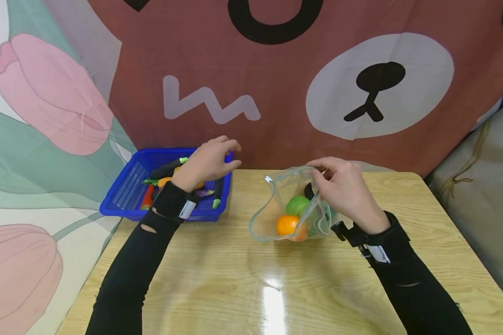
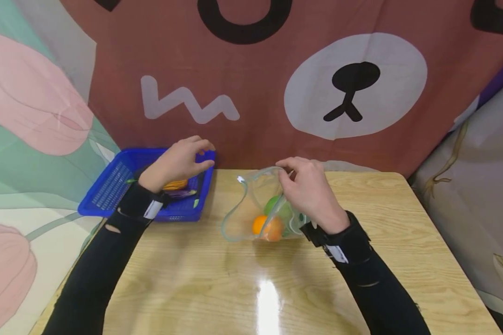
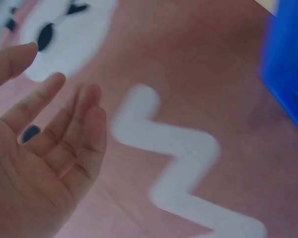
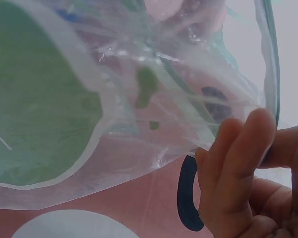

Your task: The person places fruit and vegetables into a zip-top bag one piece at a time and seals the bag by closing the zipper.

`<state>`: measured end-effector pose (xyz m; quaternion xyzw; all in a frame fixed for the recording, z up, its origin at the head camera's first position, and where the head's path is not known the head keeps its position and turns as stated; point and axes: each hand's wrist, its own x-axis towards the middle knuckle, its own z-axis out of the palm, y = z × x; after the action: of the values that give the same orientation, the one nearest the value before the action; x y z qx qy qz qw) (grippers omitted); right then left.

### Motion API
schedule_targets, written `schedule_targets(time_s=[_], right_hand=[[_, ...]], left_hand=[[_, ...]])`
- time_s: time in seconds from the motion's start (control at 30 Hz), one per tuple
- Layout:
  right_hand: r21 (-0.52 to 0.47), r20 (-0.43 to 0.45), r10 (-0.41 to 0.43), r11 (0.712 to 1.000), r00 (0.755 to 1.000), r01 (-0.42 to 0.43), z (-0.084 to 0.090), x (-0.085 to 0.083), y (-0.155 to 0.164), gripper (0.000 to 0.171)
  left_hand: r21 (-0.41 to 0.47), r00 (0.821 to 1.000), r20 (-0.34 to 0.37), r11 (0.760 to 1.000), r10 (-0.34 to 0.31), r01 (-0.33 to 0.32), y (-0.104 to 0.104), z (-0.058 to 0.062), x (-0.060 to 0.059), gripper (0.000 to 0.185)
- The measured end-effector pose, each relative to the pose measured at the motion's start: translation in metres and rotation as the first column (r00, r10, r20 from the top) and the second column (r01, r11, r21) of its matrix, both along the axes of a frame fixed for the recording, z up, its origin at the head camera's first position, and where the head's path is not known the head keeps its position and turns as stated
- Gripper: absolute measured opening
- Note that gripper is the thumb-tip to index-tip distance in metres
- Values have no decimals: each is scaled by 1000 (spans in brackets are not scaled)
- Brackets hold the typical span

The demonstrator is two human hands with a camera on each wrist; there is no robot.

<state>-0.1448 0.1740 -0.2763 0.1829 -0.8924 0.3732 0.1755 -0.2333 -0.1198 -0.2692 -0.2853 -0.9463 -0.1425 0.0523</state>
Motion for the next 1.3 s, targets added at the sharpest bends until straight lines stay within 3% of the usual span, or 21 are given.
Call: schedule_targets(time_s=[0.2, 0.4, 0.8, 1.07, 1.3], right_hand=[[25, -10, 0, 1000, 1000, 1, 0, 2, 3, 21], [23, -6, 16, 1000, 1000, -16, -2, 3, 4, 23], [26, -14, 12, 1000, 1000, -11, -3, 6, 6, 22], [42, -39, 7, 999, 999, -6, -5, 7, 8, 20], [34, -43, 22, 999, 999, -20, -9, 8, 10, 20]], left_hand=[[-75, 986, 41, 984, 164, -161, -37, -22, -38, 41], [-102, 948, 131, 956, 289, -277, -77, -43, -64, 44], [-96, 893, 255, 929, 371, -358, -115, -68, -88, 52], [-70, 835, 322, 890, 447, -450, -135, -81, -99, 59], [-38, 808, 343, 866, 480, -498, -146, -100, -109, 62]])
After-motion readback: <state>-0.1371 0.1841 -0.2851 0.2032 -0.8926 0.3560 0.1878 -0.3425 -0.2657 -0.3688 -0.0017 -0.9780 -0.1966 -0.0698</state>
